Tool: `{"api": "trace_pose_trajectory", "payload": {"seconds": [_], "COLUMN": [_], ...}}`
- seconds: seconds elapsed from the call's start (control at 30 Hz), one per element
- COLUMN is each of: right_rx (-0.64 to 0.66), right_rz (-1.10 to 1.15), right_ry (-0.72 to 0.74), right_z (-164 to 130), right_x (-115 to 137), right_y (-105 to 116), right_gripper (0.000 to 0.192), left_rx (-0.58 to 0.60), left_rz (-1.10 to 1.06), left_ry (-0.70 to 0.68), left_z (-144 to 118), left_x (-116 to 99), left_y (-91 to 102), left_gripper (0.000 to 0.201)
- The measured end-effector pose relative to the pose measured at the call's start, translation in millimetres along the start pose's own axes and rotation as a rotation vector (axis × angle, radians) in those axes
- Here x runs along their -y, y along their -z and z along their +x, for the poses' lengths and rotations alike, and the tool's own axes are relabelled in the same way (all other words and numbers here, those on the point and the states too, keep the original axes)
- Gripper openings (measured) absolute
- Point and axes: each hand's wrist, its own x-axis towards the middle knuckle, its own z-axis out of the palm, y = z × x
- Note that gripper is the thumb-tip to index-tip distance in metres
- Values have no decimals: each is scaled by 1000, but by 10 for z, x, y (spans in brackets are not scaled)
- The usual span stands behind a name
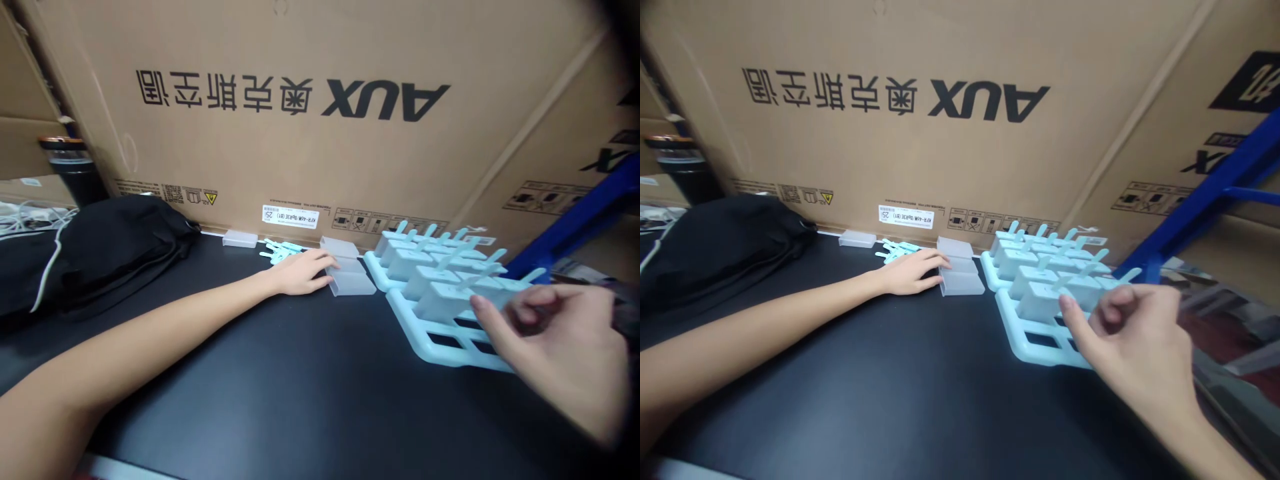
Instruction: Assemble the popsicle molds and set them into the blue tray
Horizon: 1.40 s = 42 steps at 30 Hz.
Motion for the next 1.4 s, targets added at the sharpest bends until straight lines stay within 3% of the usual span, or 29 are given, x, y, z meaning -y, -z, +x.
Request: {"api": "trace_pose_trajectory", "payload": {"seconds": [0.07,0.13,0.23,0.3,0.47,0.87,1.4], "right_rx": [223,432,612,659,636,570,558], "right_rz": [-9,-95,-318,-433,-473,-383,-274], "right_ry": [-109,-108,-100,-127,-105,10,2], "right_z": [-29,30,136,156,82,50,86], "right_x": [-105,-128,-65,3,81,-24,12], "right_y": [-101,-172,-229,-244,-254,-282,-239], "right_gripper": [47,50,60,66,66,61,61], "left_rx": [-11,-15,-12,-11,-5,-41,-104], "left_rz": [-25,-39,-51,-55,-29,31,56], "left_ry": [4,1,3,10,16,26,99], "left_z": [0,-2,-4,-3,1,-18,-39], "left_x": [16,24,15,-5,-68,-73,-72], "left_y": [-13,-20,-18,-7,32,36,23], "left_gripper": [28,28,28,28,29,32,25]}}
